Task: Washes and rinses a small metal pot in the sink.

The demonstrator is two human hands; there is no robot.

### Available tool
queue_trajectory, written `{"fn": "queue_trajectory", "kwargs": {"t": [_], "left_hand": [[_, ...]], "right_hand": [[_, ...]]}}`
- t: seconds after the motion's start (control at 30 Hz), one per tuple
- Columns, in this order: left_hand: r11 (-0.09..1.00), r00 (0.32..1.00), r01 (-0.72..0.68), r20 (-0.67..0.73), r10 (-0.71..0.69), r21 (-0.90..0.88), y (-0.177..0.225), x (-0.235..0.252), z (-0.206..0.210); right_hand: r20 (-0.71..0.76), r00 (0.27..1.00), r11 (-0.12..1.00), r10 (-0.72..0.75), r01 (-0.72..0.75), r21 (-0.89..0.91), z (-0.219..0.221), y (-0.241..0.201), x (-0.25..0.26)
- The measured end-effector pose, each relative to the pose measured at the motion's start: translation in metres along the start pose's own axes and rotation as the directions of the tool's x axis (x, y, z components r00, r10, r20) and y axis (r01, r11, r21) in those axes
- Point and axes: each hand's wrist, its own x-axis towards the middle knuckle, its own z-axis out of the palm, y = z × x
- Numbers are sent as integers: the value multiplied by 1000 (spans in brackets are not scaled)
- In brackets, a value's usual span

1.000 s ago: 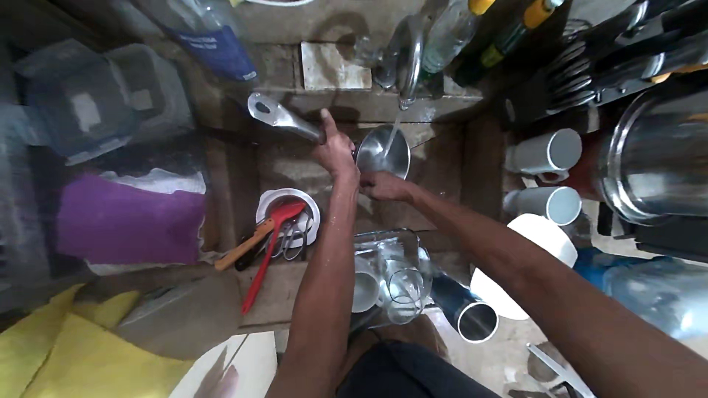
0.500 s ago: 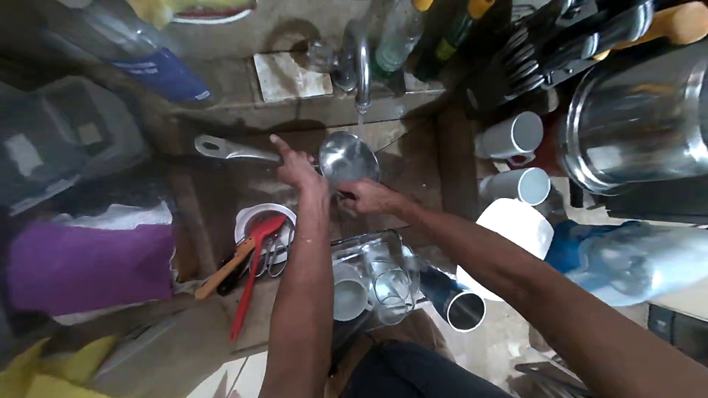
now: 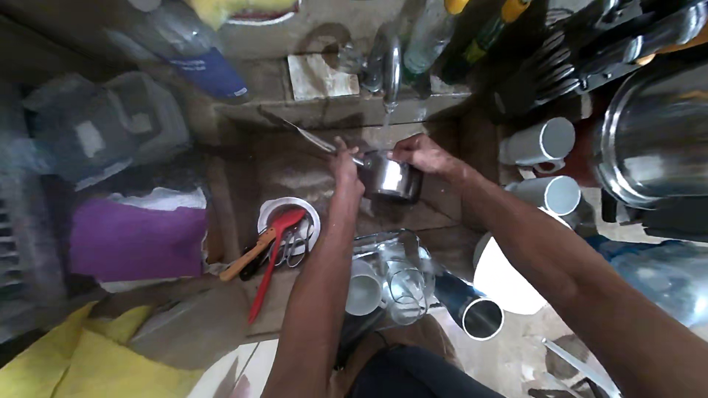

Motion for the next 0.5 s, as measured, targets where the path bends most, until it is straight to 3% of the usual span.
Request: {"fn": "queue_trajectory", "kwargs": {"t": [0.1, 0.17, 0.27, 0.4, 0.5], "left_hand": [[994, 1000, 9, 3, -9, -107, -11, 3, 5], [980, 999, -13, 27, 18, -200, -19, 8, 7], [973, 994, -63, 77, 82, -220, -18, 11, 4], [997, 986, -4, 164, 16, -74, 9, 3, -9], [996, 986, -85, 145, 87, -15, 16, 5, -23]], "right_hand": [[219, 970, 971, 104, -52, -231, 7, -16, -12], [278, 955, 935, 106, 0, -356, 21, -14, -16], [213, 976, 923, 55, 32, -385, 37, -1, -17], [64, 994, 906, 91, -56, -419, 56, 4, -12], [95, 995, 926, 12, 25, -377, 71, -10, -16]]}}
